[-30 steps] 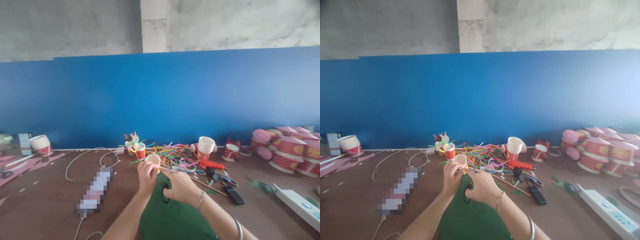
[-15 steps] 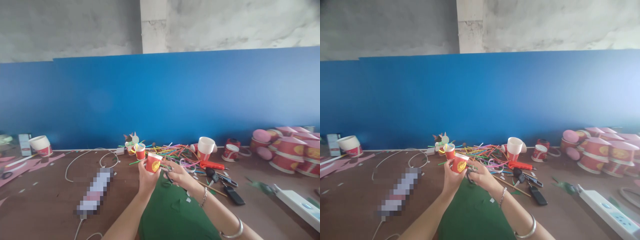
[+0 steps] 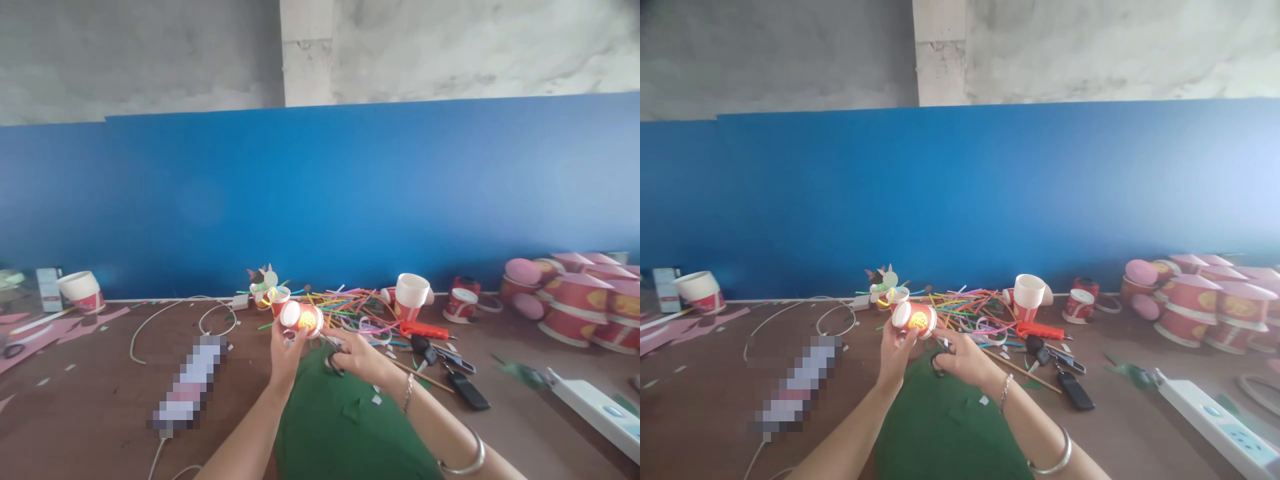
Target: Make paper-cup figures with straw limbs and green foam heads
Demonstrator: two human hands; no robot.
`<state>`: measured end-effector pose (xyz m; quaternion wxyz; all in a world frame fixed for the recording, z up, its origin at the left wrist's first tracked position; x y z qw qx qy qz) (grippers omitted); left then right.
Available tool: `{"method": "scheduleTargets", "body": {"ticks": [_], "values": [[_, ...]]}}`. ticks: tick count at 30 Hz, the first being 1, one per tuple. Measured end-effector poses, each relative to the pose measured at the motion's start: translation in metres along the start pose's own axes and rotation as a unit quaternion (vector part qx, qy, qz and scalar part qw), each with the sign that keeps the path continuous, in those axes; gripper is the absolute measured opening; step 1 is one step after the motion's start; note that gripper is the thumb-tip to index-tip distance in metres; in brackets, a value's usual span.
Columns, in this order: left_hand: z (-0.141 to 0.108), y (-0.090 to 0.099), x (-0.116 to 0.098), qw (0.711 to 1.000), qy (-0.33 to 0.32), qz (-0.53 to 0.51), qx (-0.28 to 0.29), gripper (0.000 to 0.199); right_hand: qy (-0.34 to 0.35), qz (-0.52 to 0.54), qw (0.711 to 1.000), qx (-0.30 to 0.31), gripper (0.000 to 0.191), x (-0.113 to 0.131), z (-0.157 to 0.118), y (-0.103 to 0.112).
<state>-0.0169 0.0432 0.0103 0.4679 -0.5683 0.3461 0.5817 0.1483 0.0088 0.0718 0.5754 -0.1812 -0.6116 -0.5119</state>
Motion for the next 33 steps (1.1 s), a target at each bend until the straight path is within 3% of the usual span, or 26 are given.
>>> {"method": "scheduleTargets", "body": {"ticks": [2, 5, 8, 11, 14, 17, 19, 22, 24, 26, 29, 31, 33], "values": [[-0.001, -0.002, -0.001, 0.999, 0.020, -0.016, 0.041, 0.053, -0.039, 0.191, 0.981, -0.001, 0.049, -0.003, 0.001, -0.004], [-0.004, -0.005, 0.000, 0.996, 0.028, -0.036, 0.080, 0.048, -0.103, 0.388, 0.916, 0.017, 0.039, -0.006, 0.000, -0.009], [-0.008, -0.006, 0.000, 0.995, 0.007, -0.026, 0.095, 0.047, -0.132, 0.494, 0.859, 0.029, 0.025, -0.008, -0.001, -0.009], [-0.010, -0.007, -0.001, 0.994, -0.010, -0.007, 0.106, 0.048, -0.137, 0.532, 0.835, 0.029, 0.021, -0.010, 0.000, -0.008], [-0.011, -0.009, -0.005, 0.993, -0.024, -0.005, 0.115, 0.053, -0.146, 0.495, 0.856, 0.022, 0.024, -0.012, 0.001, -0.008], [-0.011, -0.009, -0.007, 0.993, -0.046, 0.007, 0.107, 0.057, -0.149, 0.399, 0.905, 0.002, 0.031, -0.010, 0.001, -0.006], [-0.010, -0.009, -0.004, 0.994, -0.052, 0.024, 0.098, 0.057, -0.115, 0.302, 0.946, -0.011, 0.037, -0.007, 0.000, -0.003], [-0.008, -0.007, 0.001, 0.991, -0.075, 0.076, 0.081, 0.054, -0.037, 0.068, 0.997, 0.002, 0.047, 0.002, -0.003, 0.001], [-0.006, -0.005, 0.002, 0.987, -0.092, 0.116, 0.060, 0.051, 0.010, -0.102, 0.995, 0.014, 0.056, 0.007, -0.005, 0.002], [-0.005, -0.004, 0.001, 0.988, -0.080, 0.129, 0.038, 0.053, 0.040, -0.195, 0.980, 0.015, 0.064, 0.010, -0.007, 0.002], [-0.005, -0.003, -0.001, 0.995, -0.031, 0.085, 0.039, 0.063, 0.028, -0.114, 0.993, 0.017, 0.061, 0.010, -0.005, 0.000], [-0.007, -0.004, -0.003, 0.997, -0.020, 0.047, 0.062, 0.064, 0.000, 0.050, 0.999, 0.001, 0.052, 0.009, -0.003, -0.002], [-0.011, -0.006, -0.004, 0.995, -0.020, 0.027, 0.090, 0.064, -0.034, 0.219, 0.974, -0.037, 0.045, 0.006, -0.001, -0.001]]}}
Point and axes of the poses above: each hand's wrist, its own z-axis towards the middle knuckle, its own y-axis out of the back of the hand, x = y × z, the point moved 3 cm from there along z, towards the middle knuckle, and after that the axes turned 15 degrees about y, right-handed, at the moved point
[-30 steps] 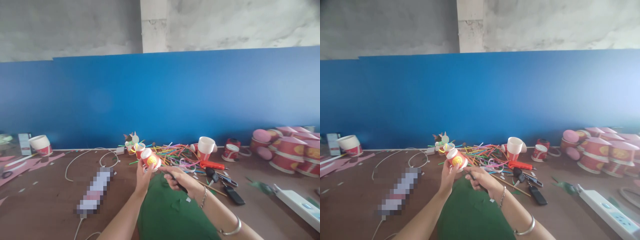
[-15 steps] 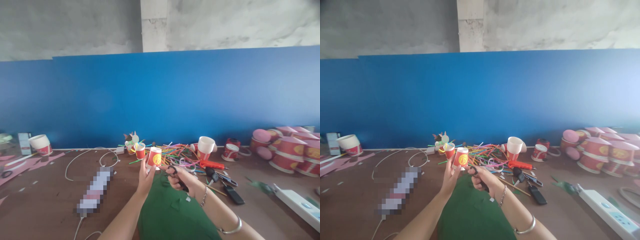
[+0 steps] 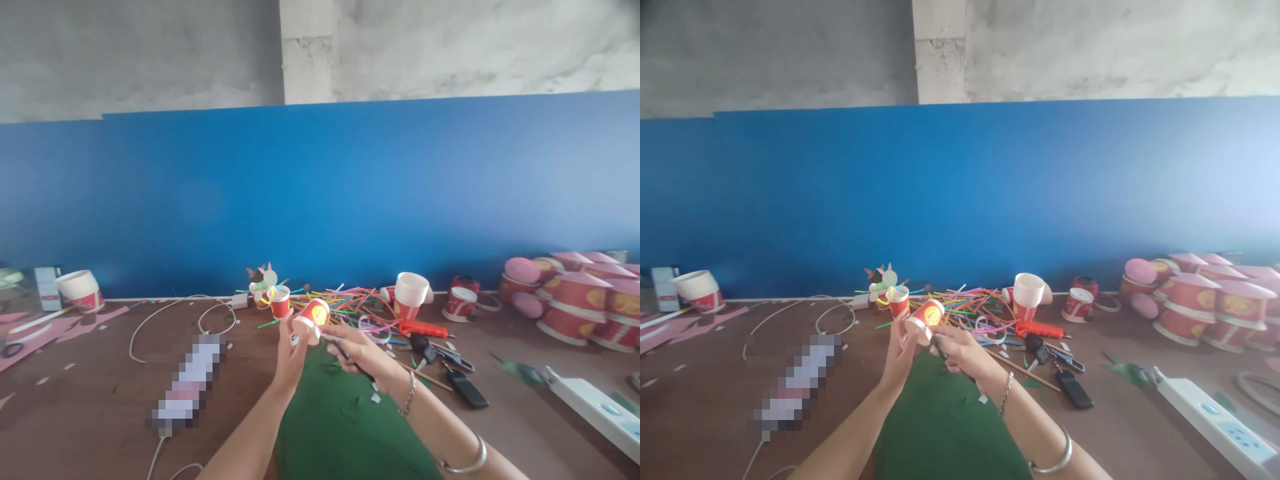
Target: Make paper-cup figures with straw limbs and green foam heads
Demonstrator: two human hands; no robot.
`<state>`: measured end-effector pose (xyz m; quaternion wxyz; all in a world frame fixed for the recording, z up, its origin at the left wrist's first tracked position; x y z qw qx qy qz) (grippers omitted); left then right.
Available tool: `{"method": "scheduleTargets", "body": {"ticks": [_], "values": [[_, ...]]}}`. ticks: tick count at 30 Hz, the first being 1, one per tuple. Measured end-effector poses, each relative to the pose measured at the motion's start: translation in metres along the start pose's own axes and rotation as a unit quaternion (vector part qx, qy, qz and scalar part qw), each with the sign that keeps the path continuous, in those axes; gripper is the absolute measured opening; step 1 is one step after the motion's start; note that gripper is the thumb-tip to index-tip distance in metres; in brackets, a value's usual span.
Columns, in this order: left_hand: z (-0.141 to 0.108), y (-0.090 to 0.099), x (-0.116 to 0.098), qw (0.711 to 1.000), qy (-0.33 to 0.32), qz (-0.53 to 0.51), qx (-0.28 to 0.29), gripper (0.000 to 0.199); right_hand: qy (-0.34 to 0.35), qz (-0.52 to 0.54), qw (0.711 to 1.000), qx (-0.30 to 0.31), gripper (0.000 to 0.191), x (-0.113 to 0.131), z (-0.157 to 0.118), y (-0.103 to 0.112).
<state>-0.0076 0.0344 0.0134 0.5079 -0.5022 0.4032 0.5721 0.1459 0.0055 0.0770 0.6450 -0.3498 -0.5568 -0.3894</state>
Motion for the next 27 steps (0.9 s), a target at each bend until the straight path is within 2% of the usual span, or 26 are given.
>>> {"method": "scheduleTargets", "body": {"ticks": [2, 5, 7, 9, 12, 15, 17, 18, 20, 22, 24, 25, 27], "values": [[-0.003, -0.003, 0.001, 1.000, -0.005, 0.004, 0.025, 0.068, -0.050, 0.142, 0.989, -0.015, 0.035, -0.004, 0.001, 0.002], [-0.007, -0.004, 0.002, 0.998, -0.037, 0.034, 0.030, 0.073, -0.116, 0.302, 0.946, 0.026, 0.022, -0.010, 0.002, 0.003], [-0.007, -0.004, 0.002, 0.997, -0.055, 0.049, 0.014, 0.069, -0.125, 0.350, 0.928, 0.037, 0.020, -0.012, 0.002, 0.005], [-0.006, -0.002, 0.001, 0.997, -0.058, 0.058, -0.009, 0.063, -0.134, 0.331, 0.933, 0.041, 0.020, -0.013, 0.003, 0.007], [-0.004, -0.001, 0.000, 0.994, -0.067, 0.070, -0.042, 0.059, -0.140, 0.223, 0.964, 0.044, 0.023, -0.013, 0.002, 0.008], [-0.004, 0.000, -0.002, 0.990, -0.092, 0.086, -0.066, 0.059, -0.089, 0.085, 0.992, 0.021, 0.035, -0.006, 0.002, 0.010], [-0.004, 0.000, -0.003, 0.987, -0.106, 0.098, -0.075, 0.052, -0.054, -0.043, 0.997, 0.032, 0.044, -0.001, 0.001, 0.010], [-0.004, 0.000, -0.004, 0.986, -0.108, 0.103, -0.076, 0.047, -0.037, -0.123, 0.991, 0.047, 0.048, 0.002, 0.000, 0.009], [-0.004, -0.001, -0.005, 0.986, -0.105, 0.113, -0.070, 0.035, 0.012, -0.303, 0.950, 0.070, 0.055, 0.008, -0.003, 0.006], [-0.003, -0.001, -0.005, 0.986, -0.093, 0.120, -0.070, 0.026, 0.063, -0.471, 0.877, 0.070, 0.063, 0.013, -0.007, 0.004], [0.000, 0.001, -0.002, 0.990, -0.058, 0.106, -0.078, 0.025, 0.084, -0.575, 0.810, 0.076, 0.070, 0.017, -0.010, 0.002], [0.001, 0.002, 0.001, 0.992, -0.027, 0.089, -0.084, 0.028, 0.088, -0.598, 0.792, 0.086, 0.072, 0.017, -0.011, 0.002], [0.005, 0.006, 0.007, 0.994, 0.041, 0.040, -0.097, 0.034, 0.094, -0.591, 0.793, 0.110, 0.076, 0.017, -0.012, 0.004]]}}
Point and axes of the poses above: each hand's wrist, its own z-axis towards the middle knuckle, its own y-axis out of the back of the hand, x = y × z, the point moved 3 cm from there along z, towards the middle knuckle, and after that the axes turned 15 degrees about y, right-handed, at the moved point
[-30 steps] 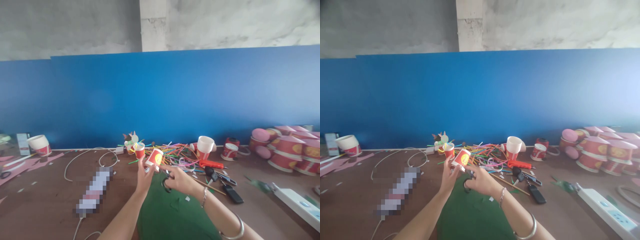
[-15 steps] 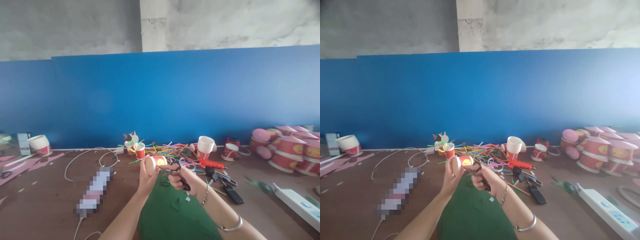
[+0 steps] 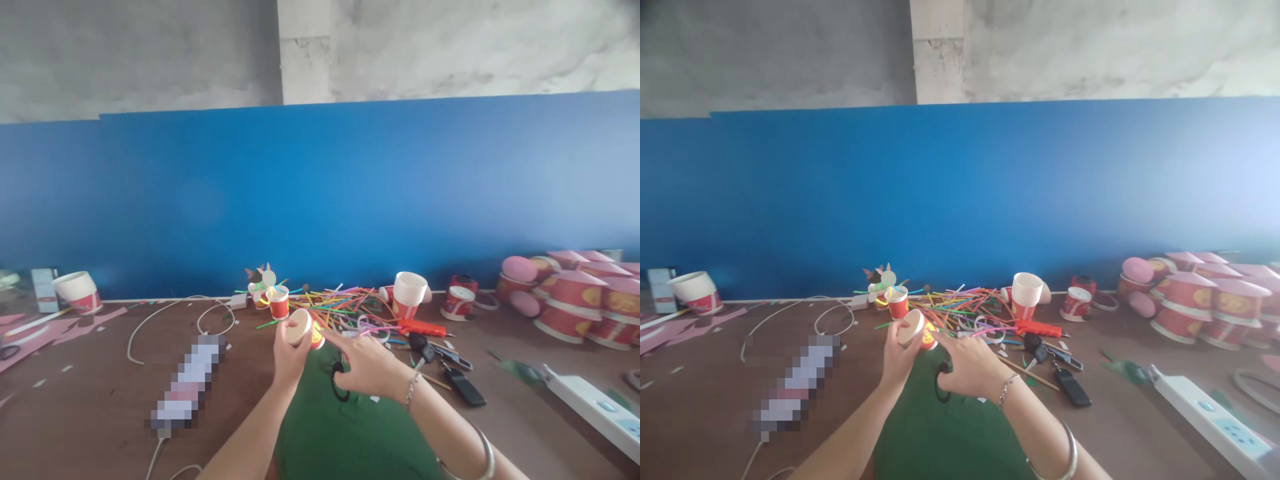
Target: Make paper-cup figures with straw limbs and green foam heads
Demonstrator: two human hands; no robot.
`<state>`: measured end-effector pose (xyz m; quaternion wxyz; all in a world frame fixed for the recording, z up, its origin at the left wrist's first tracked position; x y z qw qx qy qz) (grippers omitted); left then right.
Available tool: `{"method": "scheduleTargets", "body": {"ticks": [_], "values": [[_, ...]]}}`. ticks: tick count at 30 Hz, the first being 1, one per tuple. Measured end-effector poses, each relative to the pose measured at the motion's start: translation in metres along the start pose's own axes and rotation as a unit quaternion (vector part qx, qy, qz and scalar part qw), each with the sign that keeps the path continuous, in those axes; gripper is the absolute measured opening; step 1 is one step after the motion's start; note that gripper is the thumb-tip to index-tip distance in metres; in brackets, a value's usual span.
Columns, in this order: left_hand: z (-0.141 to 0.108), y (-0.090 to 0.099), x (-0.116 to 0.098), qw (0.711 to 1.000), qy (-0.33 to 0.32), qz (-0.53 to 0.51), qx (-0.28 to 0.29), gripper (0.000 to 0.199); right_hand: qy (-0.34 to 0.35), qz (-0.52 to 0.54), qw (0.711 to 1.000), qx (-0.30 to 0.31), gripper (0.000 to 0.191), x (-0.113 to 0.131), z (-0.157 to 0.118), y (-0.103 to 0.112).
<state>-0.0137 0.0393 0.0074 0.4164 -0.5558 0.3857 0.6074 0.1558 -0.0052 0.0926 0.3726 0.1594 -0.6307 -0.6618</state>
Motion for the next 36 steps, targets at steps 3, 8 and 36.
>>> {"method": "scheduleTargets", "body": {"ticks": [3, 8, 36], "values": [[0.004, 0.001, 0.004, 0.997, 0.033, -0.069, 0.002, 0.044, -0.013, 0.083, 0.996, -0.029, 0.081, -0.009, 0.002, 0.000], [0.001, -0.006, 0.002, 0.990, 0.018, -0.125, 0.070, 0.047, -0.082, 0.117, 0.974, -0.179, 0.079, -0.019, 0.008, -0.011], [-0.009, -0.011, 0.000, 0.982, 0.086, -0.117, 0.124, 0.059, -0.073, 0.561, 0.786, -0.248, 0.083, -0.032, 0.023, -0.067]]}}
Point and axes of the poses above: each hand's wrist, its own z-axis towards the middle knuckle, its own y-axis out of the back of the hand, x = y × z, the point moved 3 cm from there along z, towards the middle knuckle, and after that the axes turned 15 degrees about y, right-handed, at the moved point
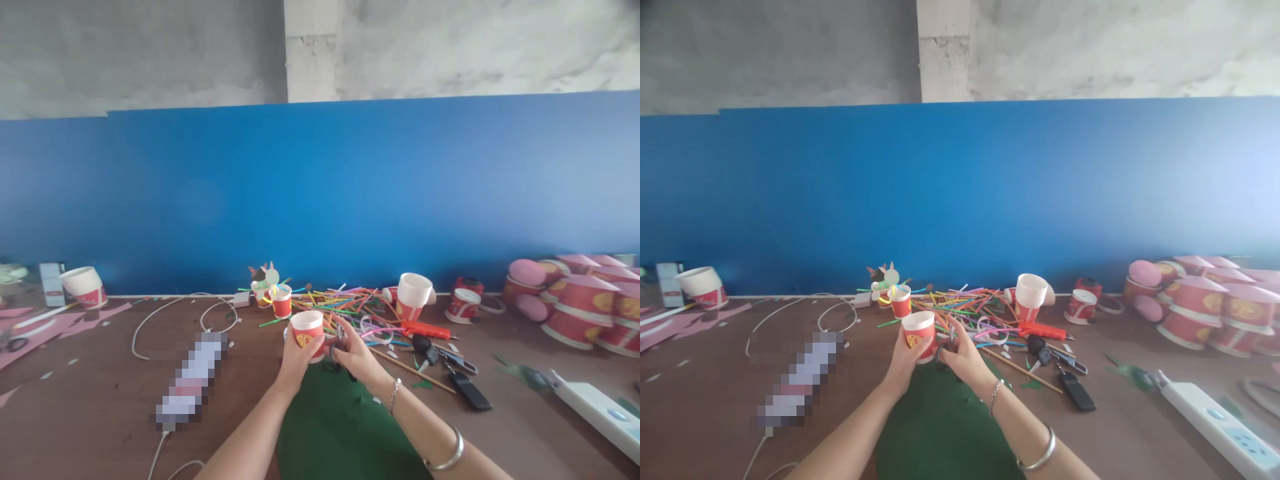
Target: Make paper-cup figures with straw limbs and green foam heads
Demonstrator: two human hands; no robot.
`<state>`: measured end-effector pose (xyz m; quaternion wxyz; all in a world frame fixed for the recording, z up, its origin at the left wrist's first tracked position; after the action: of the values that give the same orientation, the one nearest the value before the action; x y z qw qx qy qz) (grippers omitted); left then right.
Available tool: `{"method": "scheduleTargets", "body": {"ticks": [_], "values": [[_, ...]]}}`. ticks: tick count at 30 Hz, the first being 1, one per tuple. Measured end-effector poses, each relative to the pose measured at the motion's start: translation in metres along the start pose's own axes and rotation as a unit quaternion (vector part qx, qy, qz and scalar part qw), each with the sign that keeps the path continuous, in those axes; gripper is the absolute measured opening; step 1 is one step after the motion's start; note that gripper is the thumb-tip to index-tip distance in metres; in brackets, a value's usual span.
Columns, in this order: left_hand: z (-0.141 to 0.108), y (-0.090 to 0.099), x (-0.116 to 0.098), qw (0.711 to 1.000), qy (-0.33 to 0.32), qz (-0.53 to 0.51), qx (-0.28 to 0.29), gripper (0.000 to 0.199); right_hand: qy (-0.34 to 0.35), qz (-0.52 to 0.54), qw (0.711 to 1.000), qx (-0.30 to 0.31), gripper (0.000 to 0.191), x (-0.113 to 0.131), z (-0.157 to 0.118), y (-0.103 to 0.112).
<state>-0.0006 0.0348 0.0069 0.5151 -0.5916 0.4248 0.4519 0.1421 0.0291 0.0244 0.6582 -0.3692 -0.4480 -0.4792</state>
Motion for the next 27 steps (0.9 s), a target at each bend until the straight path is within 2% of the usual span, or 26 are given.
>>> {"method": "scheduleTargets", "body": {"ticks": [3, 7, 11, 13, 17, 22, 27], "values": [[0.004, 0.003, 0.000, 0.997, -0.031, 0.034, -0.058, 0.063, 0.024, -0.034, 0.999, 0.002, 0.086, 0.009, -0.003, -0.003], [0.006, 0.006, -0.002, 0.993, -0.061, 0.036, -0.099, 0.067, 0.058, -0.052, 0.994, 0.073, 0.078, 0.021, -0.010, -0.012], [0.004, 0.008, -0.006, 0.984, -0.079, 0.060, -0.151, 0.060, 0.083, -0.124, 0.980, 0.128, 0.071, 0.025, -0.017, -0.019], [0.003, 0.008, -0.008, 0.983, -0.087, 0.060, -0.152, 0.052, 0.087, -0.149, 0.973, 0.151, 0.071, 0.025, -0.020, -0.022], [0.002, 0.006, -0.011, 0.989, -0.080, 0.028, -0.119, 0.043, 0.073, -0.145, 0.972, 0.168, 0.071, 0.025, -0.022, -0.025], [0.001, 0.005, -0.014, 0.992, -0.058, -0.002, -0.111, 0.046, 0.043, -0.118, 0.976, 0.179, 0.071, 0.024, -0.022, -0.024], [0.001, 0.007, -0.013, 0.988, -0.058, 0.027, -0.140, 0.051, 0.025, -0.120, 0.977, 0.175, 0.070, 0.017, -0.022, -0.023]]}}
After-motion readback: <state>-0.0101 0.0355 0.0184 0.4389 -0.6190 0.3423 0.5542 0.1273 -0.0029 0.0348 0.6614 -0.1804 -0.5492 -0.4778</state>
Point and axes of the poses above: each hand's wrist, its own z-axis towards the middle knuckle, its own y-axis out of the back of the hand, x = y × z, the point moved 3 cm from there along z, towards the middle knuckle, and after that the axes turned 15 degrees about y, right-handed, at the moved point
